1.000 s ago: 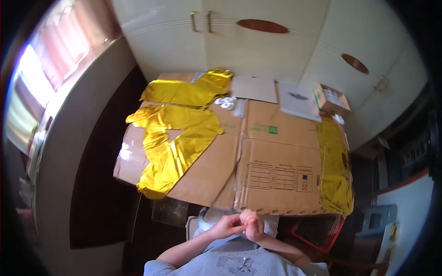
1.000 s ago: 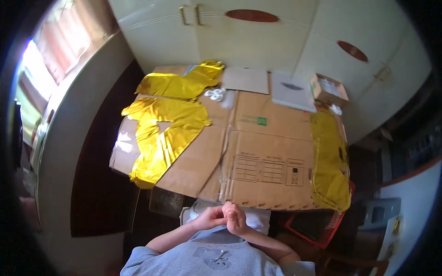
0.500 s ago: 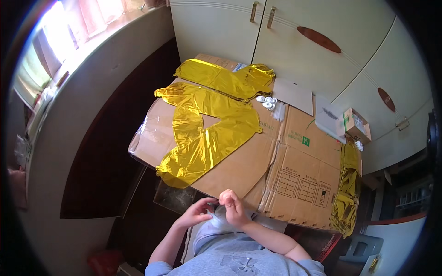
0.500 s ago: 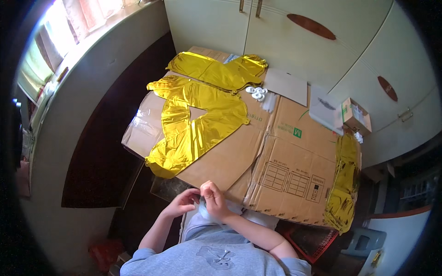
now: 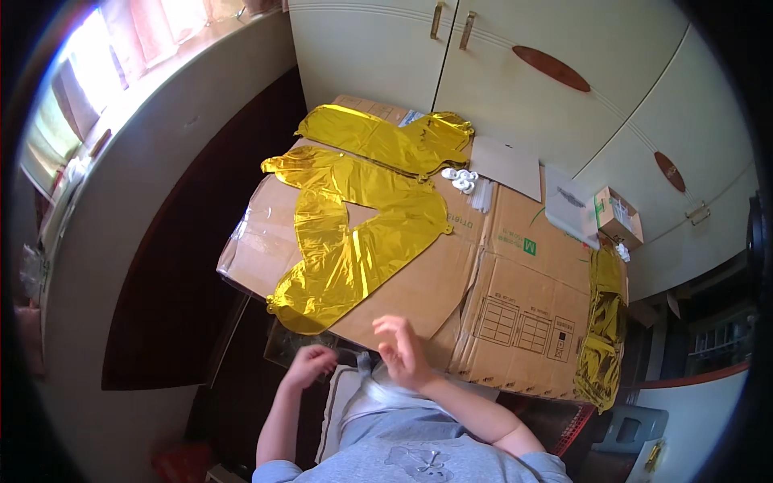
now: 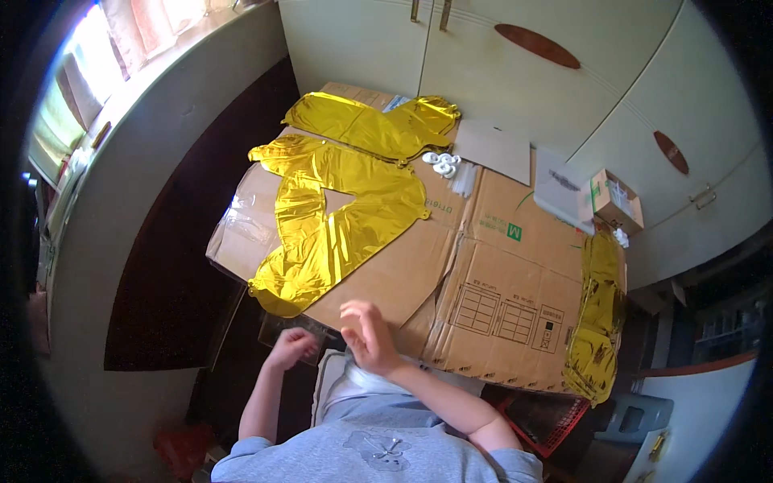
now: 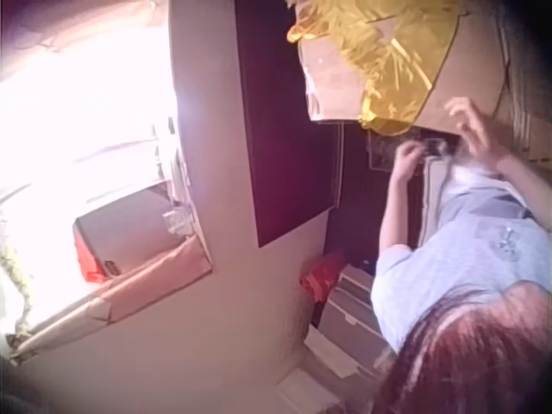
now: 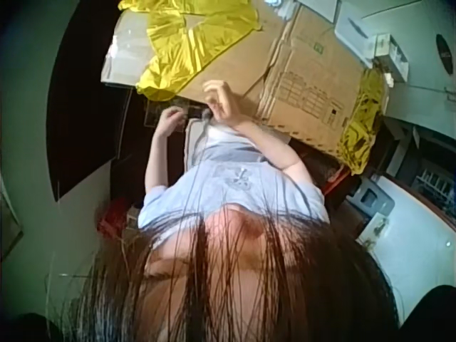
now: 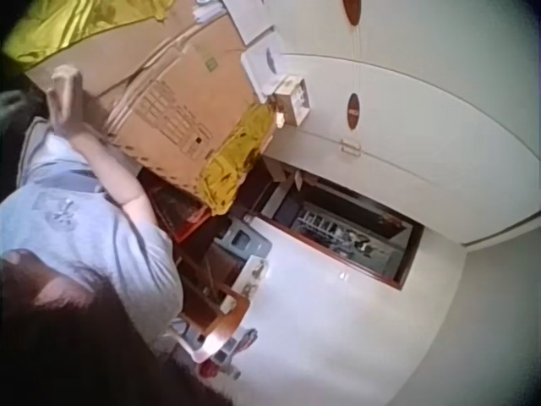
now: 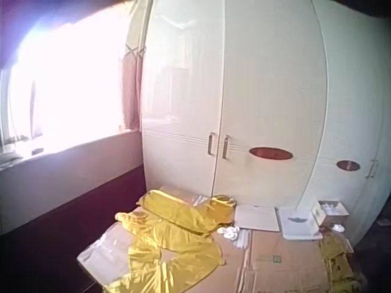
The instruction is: Fold and organize gold foil letter/number balloons on a cardboard workspace.
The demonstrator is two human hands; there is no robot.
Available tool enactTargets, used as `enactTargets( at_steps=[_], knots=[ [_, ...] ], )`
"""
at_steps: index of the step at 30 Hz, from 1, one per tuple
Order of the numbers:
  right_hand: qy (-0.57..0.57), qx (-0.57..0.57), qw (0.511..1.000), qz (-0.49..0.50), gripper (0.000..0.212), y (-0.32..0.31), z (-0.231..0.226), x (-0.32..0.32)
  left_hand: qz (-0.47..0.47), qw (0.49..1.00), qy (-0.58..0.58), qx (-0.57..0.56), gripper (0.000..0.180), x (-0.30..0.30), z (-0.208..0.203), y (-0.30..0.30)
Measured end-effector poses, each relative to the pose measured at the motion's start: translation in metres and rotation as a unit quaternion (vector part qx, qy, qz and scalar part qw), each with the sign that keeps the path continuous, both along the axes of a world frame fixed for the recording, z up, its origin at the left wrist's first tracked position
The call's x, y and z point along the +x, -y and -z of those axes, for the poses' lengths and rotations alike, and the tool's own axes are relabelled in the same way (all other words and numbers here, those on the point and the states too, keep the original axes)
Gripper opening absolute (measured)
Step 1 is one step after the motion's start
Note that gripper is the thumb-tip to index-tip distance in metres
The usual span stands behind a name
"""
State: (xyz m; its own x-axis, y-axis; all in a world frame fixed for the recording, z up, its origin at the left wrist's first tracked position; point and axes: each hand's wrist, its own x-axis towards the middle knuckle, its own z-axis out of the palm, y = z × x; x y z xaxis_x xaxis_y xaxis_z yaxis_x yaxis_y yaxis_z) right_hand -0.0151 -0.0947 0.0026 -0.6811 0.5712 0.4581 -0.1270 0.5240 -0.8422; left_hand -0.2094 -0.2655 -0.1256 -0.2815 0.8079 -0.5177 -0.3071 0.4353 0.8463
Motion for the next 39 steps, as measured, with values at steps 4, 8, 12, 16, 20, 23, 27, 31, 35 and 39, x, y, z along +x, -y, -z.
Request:
enactTargets(
  at_steps=[4,8,12,16,20,23,27,31,35,39],
  knots=[
    [0.153,0.19,0.96,0.14,0.06,-0.075,-0.002,-0.018,0.014,0.843,-0.485,-0.232,0.022,-0.059,0.141,0.046],
    [0.314,0.224,0.89,0.245,0.071,-0.151,-0.01,-0.043,0.121,0.835,-0.472,-0.257,0.029,-0.082,0.214,0.063],
    [0.428,0.234,0.83,0.27,0.077,-0.175,0.001,-0.059,0.057,0.893,-0.387,-0.224,0.038,-0.097,0.199,0.035],
    [0.391,0.252,0.834,0.295,0.062,-0.171,0.023,-0.067,0.426,0.546,-0.695,-0.192,0.044,-0.064,0.124,0.044],
    [0.302,0.283,0.853,0.317,0.031,-0.163,0.025,-0.074,0.51,0.747,-0.377,-0.198,0.04,-0.039,0.071,0.017],
    [0.233,0.264,0.879,0.322,0.012,-0.159,0.014,-0.076,0.53,0.821,-0.192,0.089,0.036,0.014,-0.085,-0.023],
    [0.178,0.172,0.913,0.324,0.009,-0.159,0.007,-0.078,0.367,0.861,-0.256,0.242,0.032,0.015,-0.2,-0.085],
    [0.033,0.061,0.955,0.289,0.012,-0.162,0.006,-0.085,0.106,0.676,-0.692,0.228,0.066,0.028,-0.175,-0.195],
    [-0.03,0.067,0.968,0.242,0.014,-0.151,-0.009,-0.086,-0.019,0.654,-0.734,0.184,0.042,0.026,-0.149,-0.248],
    [-0.057,0.186,0.957,0.215,0.023,-0.151,-0.02,-0.07,-0.035,0.693,-0.714,0.097,0.013,0.006,-0.139,-0.253]
  ],
)
